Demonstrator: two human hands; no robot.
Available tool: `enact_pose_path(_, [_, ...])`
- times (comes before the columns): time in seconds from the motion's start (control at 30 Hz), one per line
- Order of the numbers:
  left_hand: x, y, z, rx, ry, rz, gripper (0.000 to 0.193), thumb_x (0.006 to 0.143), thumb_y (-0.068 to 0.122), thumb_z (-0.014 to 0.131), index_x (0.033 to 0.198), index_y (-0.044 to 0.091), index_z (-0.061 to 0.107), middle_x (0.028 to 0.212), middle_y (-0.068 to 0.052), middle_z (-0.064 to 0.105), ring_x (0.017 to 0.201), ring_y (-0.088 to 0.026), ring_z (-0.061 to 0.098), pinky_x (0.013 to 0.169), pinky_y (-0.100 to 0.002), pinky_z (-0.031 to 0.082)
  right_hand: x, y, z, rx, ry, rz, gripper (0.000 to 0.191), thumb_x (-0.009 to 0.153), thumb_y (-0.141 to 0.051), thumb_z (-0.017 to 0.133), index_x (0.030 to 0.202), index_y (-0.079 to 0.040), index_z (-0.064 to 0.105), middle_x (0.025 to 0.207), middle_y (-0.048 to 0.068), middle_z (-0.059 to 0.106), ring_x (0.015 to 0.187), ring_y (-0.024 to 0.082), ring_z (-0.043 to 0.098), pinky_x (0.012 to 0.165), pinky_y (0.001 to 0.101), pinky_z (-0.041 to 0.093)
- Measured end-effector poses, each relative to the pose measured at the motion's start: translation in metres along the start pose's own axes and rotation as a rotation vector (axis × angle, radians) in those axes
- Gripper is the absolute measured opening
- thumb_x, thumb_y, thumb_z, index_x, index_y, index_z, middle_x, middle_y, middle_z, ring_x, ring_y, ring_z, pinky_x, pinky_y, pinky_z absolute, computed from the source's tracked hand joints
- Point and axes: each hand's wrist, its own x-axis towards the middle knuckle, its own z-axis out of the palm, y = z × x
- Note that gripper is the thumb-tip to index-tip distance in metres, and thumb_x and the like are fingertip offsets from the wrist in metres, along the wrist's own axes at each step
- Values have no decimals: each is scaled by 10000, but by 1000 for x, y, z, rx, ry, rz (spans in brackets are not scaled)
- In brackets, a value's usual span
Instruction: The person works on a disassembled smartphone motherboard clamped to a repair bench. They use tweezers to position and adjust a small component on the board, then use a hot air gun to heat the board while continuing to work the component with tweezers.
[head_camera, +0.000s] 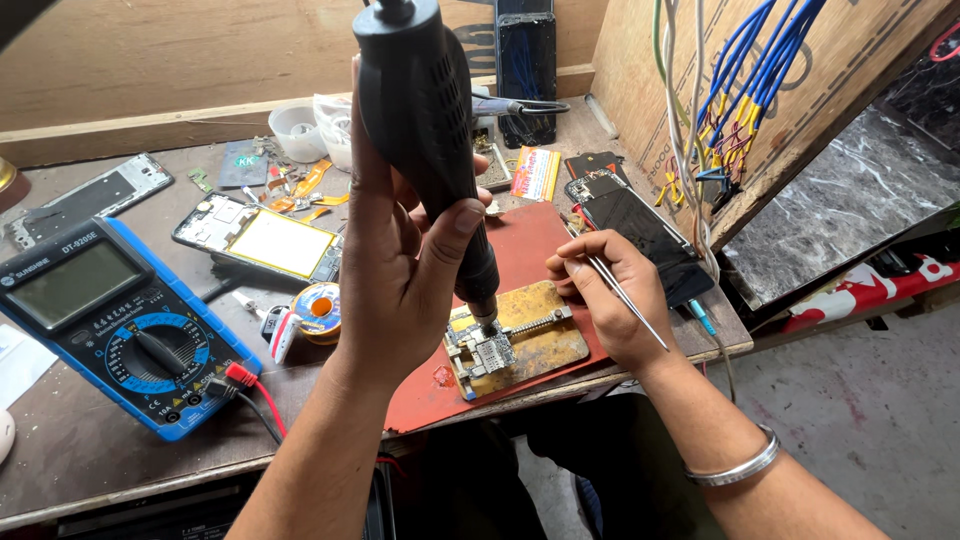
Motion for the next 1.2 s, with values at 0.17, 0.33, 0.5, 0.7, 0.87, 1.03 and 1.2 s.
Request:
enact_pose_path(0.17, [-3,-3,-1,-19,-12,10,776,1200,230,618,1679,96,23,1419,-120,596,1193,-134,622,1032,-315,618,0,-1,1,10,0,1,119,1019,-96,587,1092,-21,642,1005,71,723,897,105,687,811,269,591])
enact_pose_path(0.33, [-2,-1,1,-62,-15,-12,779,1193,219,622,1680,92,27,1396,-122,602,1174,-131,623,1027,-319,621,-1,-1,1,18,-1,3,119,1022,-97,587,1091,-19,644,1005,71,723,890,105,678,810,270,583])
enact_pose_path(0.5, [0,3,2,-37,-1,-30,800,1145,196,615,1682,88,31,1361,-123,599,1188,-140,636,1010,-320,610,-1,-1,1,1,3,6,121,1019,-103,590,1089,-22,646,1002,69,724,890,105,684,806,269,585])
enact_pose_path(0.7, [-1,1,2,-45,-12,-6,776,1192,191,623,1679,97,25,1355,-106,587,1177,-132,618,1005,-311,589,0,1,0,14,2,12,121,1016,-105,597,1091,-24,646,1001,67,723,887,104,683,807,269,588])
enact_pose_path(0.87, [-2,-2,1,-37,-10,0,769,1195,201,624,1680,92,38,1412,-107,584,1195,-135,611,1041,-320,615,0,2,0,25,-2,12,123,1016,-104,598,1096,-22,644,1004,69,721,888,105,682,809,271,587])
enact_pose_path(1.03, [-1,-1,1,-26,-5,-5,775,1177,216,619,1683,89,47,1409,-107,579,1212,-138,616,1036,-322,611,1,2,0,13,-4,6,125,1018,-105,595,1095,-20,644,1006,69,724,891,106,687,808,272,590])
enact_pose_path(1.2, [-1,-1,0,-40,-10,-9,776,1184,228,618,1682,93,39,1413,-112,584,1198,-137,620,1026,-321,619,0,1,0,9,-3,6,123,1019,-104,594,1094,-19,644,1005,73,724,894,110,689,809,272,590])
